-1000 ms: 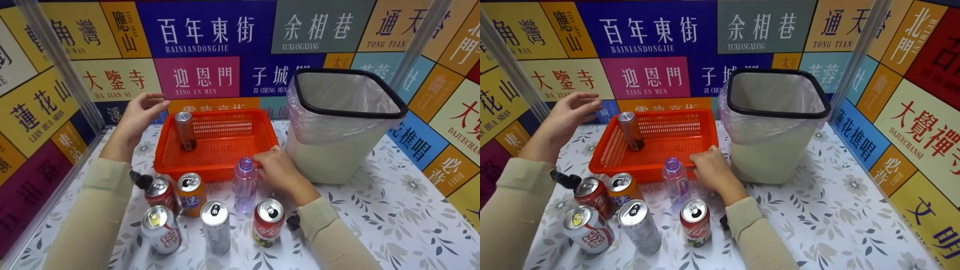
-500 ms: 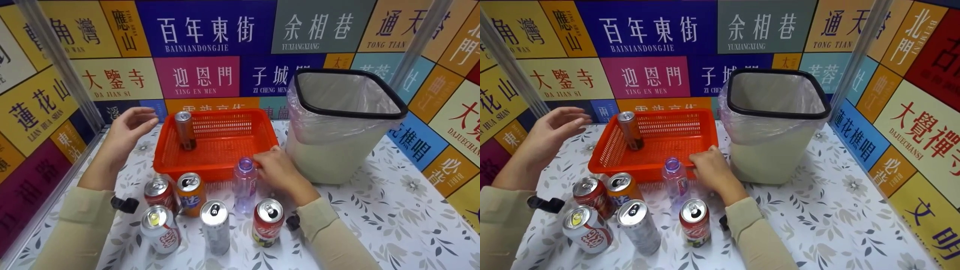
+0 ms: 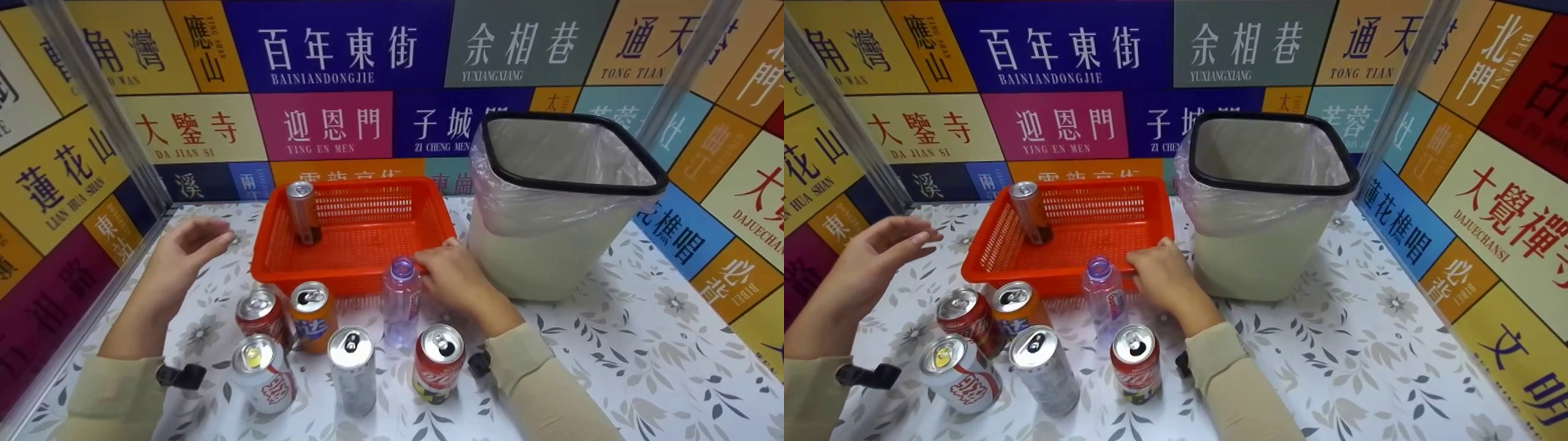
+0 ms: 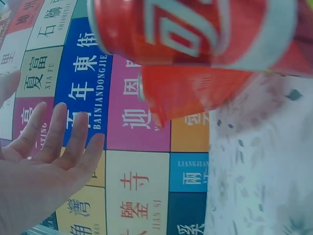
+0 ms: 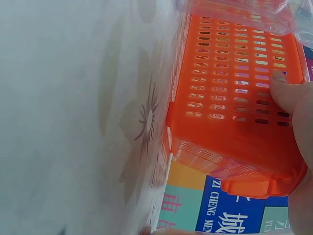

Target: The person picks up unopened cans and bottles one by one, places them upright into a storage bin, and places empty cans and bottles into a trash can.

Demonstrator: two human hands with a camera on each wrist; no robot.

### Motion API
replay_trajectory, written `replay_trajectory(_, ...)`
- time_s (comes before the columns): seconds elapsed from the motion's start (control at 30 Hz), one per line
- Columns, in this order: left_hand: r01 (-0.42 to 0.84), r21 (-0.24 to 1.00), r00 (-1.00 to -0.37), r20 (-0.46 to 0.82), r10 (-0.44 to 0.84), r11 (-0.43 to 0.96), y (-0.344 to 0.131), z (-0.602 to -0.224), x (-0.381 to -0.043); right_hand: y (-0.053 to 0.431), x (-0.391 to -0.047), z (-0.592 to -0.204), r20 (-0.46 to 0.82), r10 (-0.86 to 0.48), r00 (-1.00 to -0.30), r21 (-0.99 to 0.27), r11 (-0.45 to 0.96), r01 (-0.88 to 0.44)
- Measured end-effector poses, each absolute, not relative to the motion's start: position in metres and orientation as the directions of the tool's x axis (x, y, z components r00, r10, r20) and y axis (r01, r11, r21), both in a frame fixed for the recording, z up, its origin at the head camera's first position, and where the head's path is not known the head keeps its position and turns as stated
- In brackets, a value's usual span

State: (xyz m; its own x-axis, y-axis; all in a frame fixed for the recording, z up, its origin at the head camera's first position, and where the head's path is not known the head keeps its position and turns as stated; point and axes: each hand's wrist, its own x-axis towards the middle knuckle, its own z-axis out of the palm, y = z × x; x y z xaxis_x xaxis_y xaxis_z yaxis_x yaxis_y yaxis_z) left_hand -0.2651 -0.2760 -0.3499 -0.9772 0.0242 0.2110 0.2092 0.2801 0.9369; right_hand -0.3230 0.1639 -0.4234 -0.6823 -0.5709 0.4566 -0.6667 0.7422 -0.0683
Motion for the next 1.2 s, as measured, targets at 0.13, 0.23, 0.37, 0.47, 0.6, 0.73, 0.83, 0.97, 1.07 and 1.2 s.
replay_trajectory(0.13, 0.201, 0.952, -0.980, 0.196, 0.045, 0.231, -0.283, -0.363, -0.258, 0.164, -0.324, -0.425, 0.460, -0.570, -0.681, -0.067, 0.742, -0.667)
replay_trajectory(0.23, 0.207, 0.955, -0.978, 0.193, 0.084, 0.215, -0.286, -0.372, -0.254, 0.164, -0.324, -0.425, 0.459, -0.568, -0.684, -0.071, 0.743, -0.665)
replay_trajectory(0.37, 0.212, 0.943, -0.972, 0.178, 0.151, 0.258, -0.291, -0.382, -0.253, 0.164, -0.324, -0.424, 0.447, -0.557, -0.699, -0.084, 0.752, -0.653)
replay_trajectory(0.47, 0.217, 0.932, -0.965, 0.160, 0.206, 0.292, -0.294, -0.388, -0.253, 0.164, -0.323, -0.424, 0.448, -0.556, -0.700, -0.083, 0.754, -0.652)
replay_trajectory(0.6, 0.224, 0.921, -0.949, 0.131, 0.285, 0.320, -0.297, -0.392, -0.251, 0.164, -0.322, -0.424, 0.461, -0.563, -0.686, -0.066, 0.749, -0.659)
replay_trajectory(0.73, 0.226, 0.920, -0.918, 0.091, 0.387, 0.321, -0.302, -0.396, -0.252, 0.165, -0.322, -0.424, 0.454, -0.558, -0.695, -0.071, 0.755, -0.652)
replay_trajectory(0.83, 0.245, 0.927, -0.870, 0.081, 0.487, 0.283, -0.307, -0.403, -0.255, 0.165, -0.322, -0.424, 0.441, -0.556, -0.705, -0.077, 0.759, -0.647)
replay_trajectory(0.97, 0.275, 0.937, -0.808, 0.103, 0.580, 0.217, -0.310, -0.414, -0.259, 0.165, -0.322, -0.423, 0.435, -0.553, -0.711, -0.080, 0.763, -0.642)
replay_trajectory(1.07, 0.283, 0.940, -0.786, 0.112, 0.609, 0.193, -0.307, -0.419, -0.262, 0.165, -0.322, -0.422, 0.434, -0.549, -0.714, -0.085, 0.765, -0.639)
replay_trajectory(1.2, 0.276, 0.947, -0.768, 0.114, 0.631, 0.166, -0.300, -0.425, -0.263, 0.164, -0.322, -0.423, 0.423, -0.551, -0.719, -0.089, 0.765, -0.638)
